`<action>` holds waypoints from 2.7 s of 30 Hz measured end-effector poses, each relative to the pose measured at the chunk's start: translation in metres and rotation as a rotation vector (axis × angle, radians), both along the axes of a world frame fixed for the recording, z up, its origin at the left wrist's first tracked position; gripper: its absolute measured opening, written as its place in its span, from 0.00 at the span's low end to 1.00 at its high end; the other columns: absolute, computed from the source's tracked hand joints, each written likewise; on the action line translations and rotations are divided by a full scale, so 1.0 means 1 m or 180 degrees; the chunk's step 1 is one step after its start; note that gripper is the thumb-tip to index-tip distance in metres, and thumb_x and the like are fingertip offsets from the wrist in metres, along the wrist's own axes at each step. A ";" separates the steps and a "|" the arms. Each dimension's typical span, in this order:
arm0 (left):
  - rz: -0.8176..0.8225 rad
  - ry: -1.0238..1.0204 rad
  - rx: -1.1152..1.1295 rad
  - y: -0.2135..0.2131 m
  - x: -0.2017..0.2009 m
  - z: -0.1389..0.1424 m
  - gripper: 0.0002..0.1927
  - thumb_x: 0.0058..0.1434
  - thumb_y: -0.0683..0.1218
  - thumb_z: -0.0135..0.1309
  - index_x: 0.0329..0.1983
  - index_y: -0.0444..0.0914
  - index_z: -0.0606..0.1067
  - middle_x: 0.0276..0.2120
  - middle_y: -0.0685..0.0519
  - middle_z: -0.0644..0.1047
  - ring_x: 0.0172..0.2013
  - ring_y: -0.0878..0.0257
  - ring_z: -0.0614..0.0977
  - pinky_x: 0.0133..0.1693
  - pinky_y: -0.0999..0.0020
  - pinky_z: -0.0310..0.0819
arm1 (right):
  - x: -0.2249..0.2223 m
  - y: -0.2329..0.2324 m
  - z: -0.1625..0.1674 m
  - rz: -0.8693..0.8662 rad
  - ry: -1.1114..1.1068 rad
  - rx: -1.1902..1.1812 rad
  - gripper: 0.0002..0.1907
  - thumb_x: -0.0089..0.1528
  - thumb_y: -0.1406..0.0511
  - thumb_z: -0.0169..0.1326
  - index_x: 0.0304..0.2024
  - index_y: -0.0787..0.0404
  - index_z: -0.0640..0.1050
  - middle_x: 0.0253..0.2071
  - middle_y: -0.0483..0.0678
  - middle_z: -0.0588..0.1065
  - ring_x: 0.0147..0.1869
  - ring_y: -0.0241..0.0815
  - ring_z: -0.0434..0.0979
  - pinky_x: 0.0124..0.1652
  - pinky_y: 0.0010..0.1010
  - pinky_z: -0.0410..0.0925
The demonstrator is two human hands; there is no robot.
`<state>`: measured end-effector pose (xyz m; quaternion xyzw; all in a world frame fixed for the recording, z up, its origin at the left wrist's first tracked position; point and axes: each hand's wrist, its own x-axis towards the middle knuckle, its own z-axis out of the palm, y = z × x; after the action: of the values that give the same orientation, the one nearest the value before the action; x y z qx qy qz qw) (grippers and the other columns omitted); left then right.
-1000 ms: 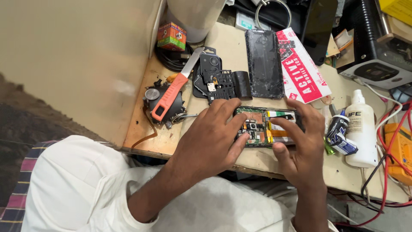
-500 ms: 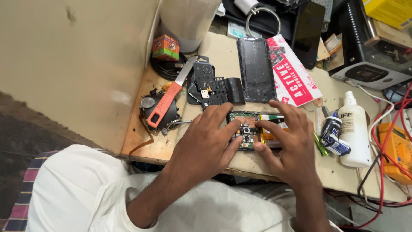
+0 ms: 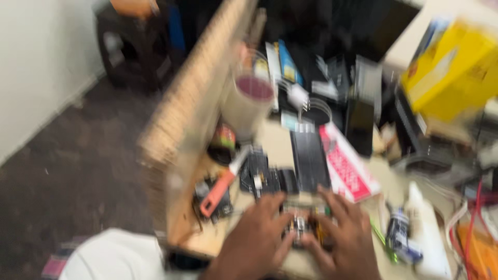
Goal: The person works on a disassembled smartphone at a cluttered workbench, manipulating the exposed motherboard and internal components with their fingers, using tweezers to adjust small parts, and finally picking up a tube of adhesive and opening its cap.
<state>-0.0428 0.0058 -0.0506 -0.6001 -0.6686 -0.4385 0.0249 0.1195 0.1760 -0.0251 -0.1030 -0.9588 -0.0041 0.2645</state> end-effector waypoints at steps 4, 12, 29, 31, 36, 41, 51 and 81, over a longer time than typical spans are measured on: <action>-0.0287 0.0325 0.0228 0.025 -0.019 -0.036 0.21 0.63 0.51 0.61 0.56 0.37 0.75 0.58 0.35 0.69 0.57 0.40 0.72 0.55 0.45 0.67 | -0.012 0.046 -0.037 0.0026 0.0483 0.0559 0.17 0.52 0.42 0.59 0.34 0.40 0.84 0.65 0.42 0.69 0.66 0.45 0.66 0.57 0.45 0.61; -0.0150 0.0065 0.0373 0.016 -0.013 -0.020 0.23 0.58 0.48 0.61 0.55 0.34 0.75 0.57 0.35 0.70 0.58 0.39 0.73 0.56 0.48 0.68 | -0.015 0.024 -0.023 -0.0247 0.0319 0.0460 0.20 0.51 0.46 0.59 0.37 0.49 0.84 0.65 0.49 0.68 0.65 0.53 0.64 0.58 0.54 0.58; -0.0040 -0.0179 -0.0254 -0.006 0.002 0.039 0.21 0.63 0.47 0.57 0.56 0.33 0.73 0.58 0.40 0.71 0.59 0.44 0.72 0.58 0.52 0.66 | 0.004 -0.031 0.033 -0.0410 0.0787 -0.0878 0.14 0.63 0.61 0.56 0.48 0.59 0.82 0.65 0.54 0.73 0.72 0.55 0.67 0.70 0.46 0.60; -0.0062 -0.0234 -0.0291 -0.004 0.001 0.037 0.21 0.63 0.47 0.58 0.56 0.33 0.73 0.58 0.41 0.71 0.59 0.45 0.72 0.58 0.51 0.66 | 0.003 -0.030 0.031 -0.0532 0.0690 -0.0817 0.11 0.60 0.64 0.57 0.45 0.58 0.82 0.62 0.54 0.75 0.70 0.56 0.69 0.68 0.44 0.62; -0.0081 -0.0200 -0.0386 0.005 0.000 0.029 0.23 0.61 0.48 0.59 0.57 0.33 0.72 0.61 0.41 0.71 0.60 0.45 0.72 0.58 0.52 0.67 | -0.003 -0.026 0.030 -0.0669 0.0395 -0.0917 0.12 0.59 0.66 0.56 0.45 0.59 0.81 0.60 0.55 0.74 0.68 0.57 0.69 0.65 0.45 0.62; -0.0015 -0.0016 -0.0409 0.008 -0.001 0.022 0.23 0.62 0.51 0.60 0.57 0.34 0.73 0.61 0.41 0.71 0.61 0.47 0.73 0.58 0.53 0.69 | -0.011 -0.021 0.030 -0.0695 0.0105 -0.0873 0.14 0.60 0.61 0.54 0.47 0.57 0.81 0.63 0.55 0.71 0.69 0.57 0.65 0.67 0.47 0.57; -0.0038 0.0110 -0.0496 0.013 -0.002 -0.004 0.24 0.61 0.55 0.62 0.54 0.36 0.76 0.60 0.42 0.73 0.59 0.49 0.76 0.53 0.52 0.73 | -0.004 -0.002 0.023 -0.0456 -0.0200 -0.1034 0.24 0.68 0.43 0.46 0.51 0.50 0.80 0.67 0.54 0.66 0.73 0.53 0.62 0.65 0.47 0.61; -0.1221 -0.0417 0.1313 -0.023 0.024 0.038 0.05 0.59 0.40 0.62 0.36 0.36 0.76 0.38 0.48 0.78 0.37 0.51 0.81 0.41 0.59 0.77 | -0.011 -0.073 0.066 -0.0556 0.0073 -0.1410 0.09 0.56 0.72 0.63 0.40 0.62 0.81 0.34 0.48 0.80 0.35 0.35 0.82 0.38 0.26 0.72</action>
<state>-0.0193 -0.0177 -0.0131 -0.6682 -0.4397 -0.5998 0.0198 0.1087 0.1031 0.0405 -0.2411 -0.9207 0.1847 0.2450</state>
